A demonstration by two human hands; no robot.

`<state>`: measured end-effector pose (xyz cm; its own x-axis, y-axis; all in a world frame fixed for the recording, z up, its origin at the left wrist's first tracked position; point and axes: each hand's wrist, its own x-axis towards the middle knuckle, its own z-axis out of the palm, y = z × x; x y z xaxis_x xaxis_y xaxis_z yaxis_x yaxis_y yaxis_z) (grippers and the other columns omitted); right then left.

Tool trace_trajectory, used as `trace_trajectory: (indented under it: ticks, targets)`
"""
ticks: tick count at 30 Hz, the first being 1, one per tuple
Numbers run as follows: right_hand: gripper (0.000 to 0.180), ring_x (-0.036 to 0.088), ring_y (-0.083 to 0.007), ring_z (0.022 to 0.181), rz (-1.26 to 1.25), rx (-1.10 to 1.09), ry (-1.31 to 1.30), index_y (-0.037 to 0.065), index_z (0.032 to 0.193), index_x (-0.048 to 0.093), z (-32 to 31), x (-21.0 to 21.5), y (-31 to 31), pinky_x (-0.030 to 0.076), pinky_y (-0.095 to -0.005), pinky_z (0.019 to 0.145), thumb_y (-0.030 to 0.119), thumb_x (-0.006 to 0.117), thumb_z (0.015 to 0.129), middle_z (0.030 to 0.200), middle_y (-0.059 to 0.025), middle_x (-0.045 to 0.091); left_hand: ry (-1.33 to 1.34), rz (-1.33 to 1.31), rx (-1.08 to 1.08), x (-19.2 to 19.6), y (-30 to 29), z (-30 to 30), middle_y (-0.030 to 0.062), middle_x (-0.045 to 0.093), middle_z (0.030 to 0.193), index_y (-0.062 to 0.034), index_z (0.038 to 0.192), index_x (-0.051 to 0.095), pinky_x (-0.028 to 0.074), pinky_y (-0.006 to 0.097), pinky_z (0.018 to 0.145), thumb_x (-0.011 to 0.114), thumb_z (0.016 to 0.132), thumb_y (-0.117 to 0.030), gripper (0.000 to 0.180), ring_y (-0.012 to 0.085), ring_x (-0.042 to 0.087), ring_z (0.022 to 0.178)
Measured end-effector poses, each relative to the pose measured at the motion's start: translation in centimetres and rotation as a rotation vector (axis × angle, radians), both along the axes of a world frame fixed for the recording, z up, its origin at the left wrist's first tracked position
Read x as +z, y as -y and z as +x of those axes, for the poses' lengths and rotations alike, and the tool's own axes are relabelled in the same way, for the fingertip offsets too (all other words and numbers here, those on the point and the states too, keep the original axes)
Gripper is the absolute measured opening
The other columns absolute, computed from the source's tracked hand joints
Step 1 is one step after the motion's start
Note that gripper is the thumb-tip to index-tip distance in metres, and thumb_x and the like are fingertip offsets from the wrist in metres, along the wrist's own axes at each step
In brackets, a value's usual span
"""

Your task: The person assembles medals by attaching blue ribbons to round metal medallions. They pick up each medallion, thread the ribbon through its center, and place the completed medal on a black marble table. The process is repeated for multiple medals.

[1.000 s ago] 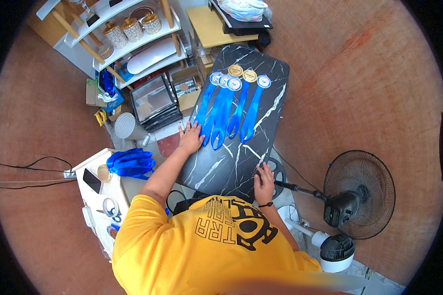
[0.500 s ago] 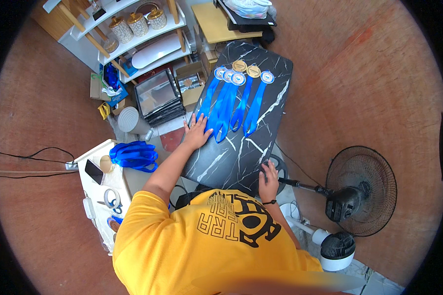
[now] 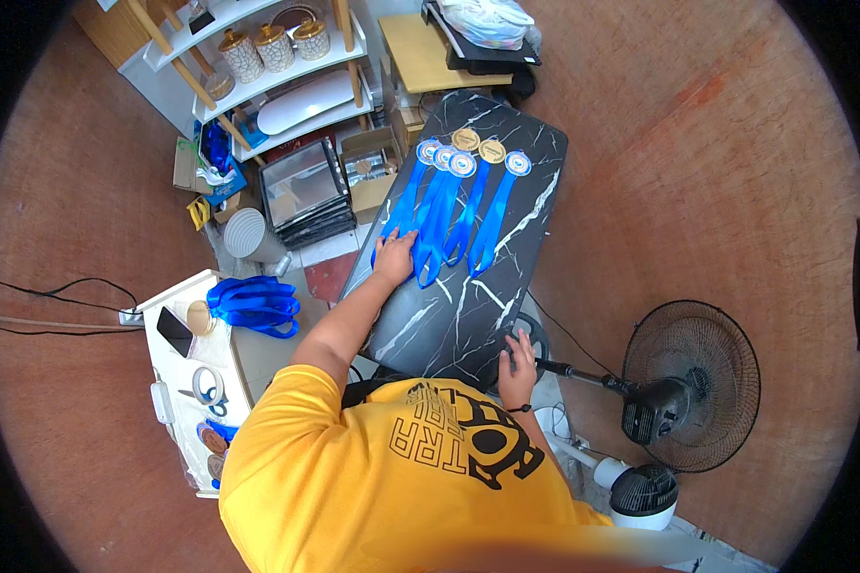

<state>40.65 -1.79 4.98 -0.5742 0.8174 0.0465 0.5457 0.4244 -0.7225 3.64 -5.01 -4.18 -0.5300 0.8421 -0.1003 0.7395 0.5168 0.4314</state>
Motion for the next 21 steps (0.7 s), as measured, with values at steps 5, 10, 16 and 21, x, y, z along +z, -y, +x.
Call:
trace_trajectory:
  ticks: [5,10,16,21]
  targets:
    - [0.033,0.039,-0.0384,0.139,-0.005,-0.005,-0.001,0.005,0.125,0.061,0.2,-0.2,0.0,0.024,-0.0508,0.115,0.020,0.054,0.096,0.147,-0.0183,0.046,0.087,0.007,0.036,1.1,-0.8,-0.4,0.0130,0.046,0.148,-0.0158,0.143,0.046,0.034,0.055,0.104,0.061,0.083,-0.011,0.062,0.0333,0.040,0.138]
    - [0.033,0.039,-0.0382,0.139,-0.023,-0.006,0.007,0.005,0.125,0.062,0.5,0.0,-0.1,0.024,-0.0505,0.115,0.019,0.055,0.096,0.147,-0.0185,0.046,0.025,-0.029,0.064,2.0,-2.8,-1.5,0.0097,0.028,0.159,-0.0178,0.151,0.034,0.024,0.061,0.111,0.064,0.088,-0.027,0.071,0.0342,0.028,0.145]
    - [0.030,0.043,-0.0393,0.135,0.045,-0.011,0.007,0.005,0.122,0.063,0.9,-0.2,-0.2,0.031,-0.0463,0.113,0.013,0.059,0.094,0.143,-0.0199,0.050,0.066,-0.200,0.032,1.4,-4.7,-3.2,0.0087,0.025,0.161,-0.0164,0.152,0.032,0.015,0.064,0.115,0.056,0.094,-0.041,0.067,0.0353,0.019,0.149]
    - [0.029,0.044,-0.0390,0.135,0.057,-0.008,-0.016,0.005,0.121,0.064,1.0,-0.3,-0.4,0.033,-0.0453,0.112,0.014,0.059,0.094,0.143,-0.0199,0.051,0.040,-0.171,0.030,2.0,-3.2,-1.9,0.0088,0.027,0.160,-0.0147,0.150,0.037,0.016,0.065,0.114,0.054,0.096,-0.041,0.063,0.0361,0.018,0.149]
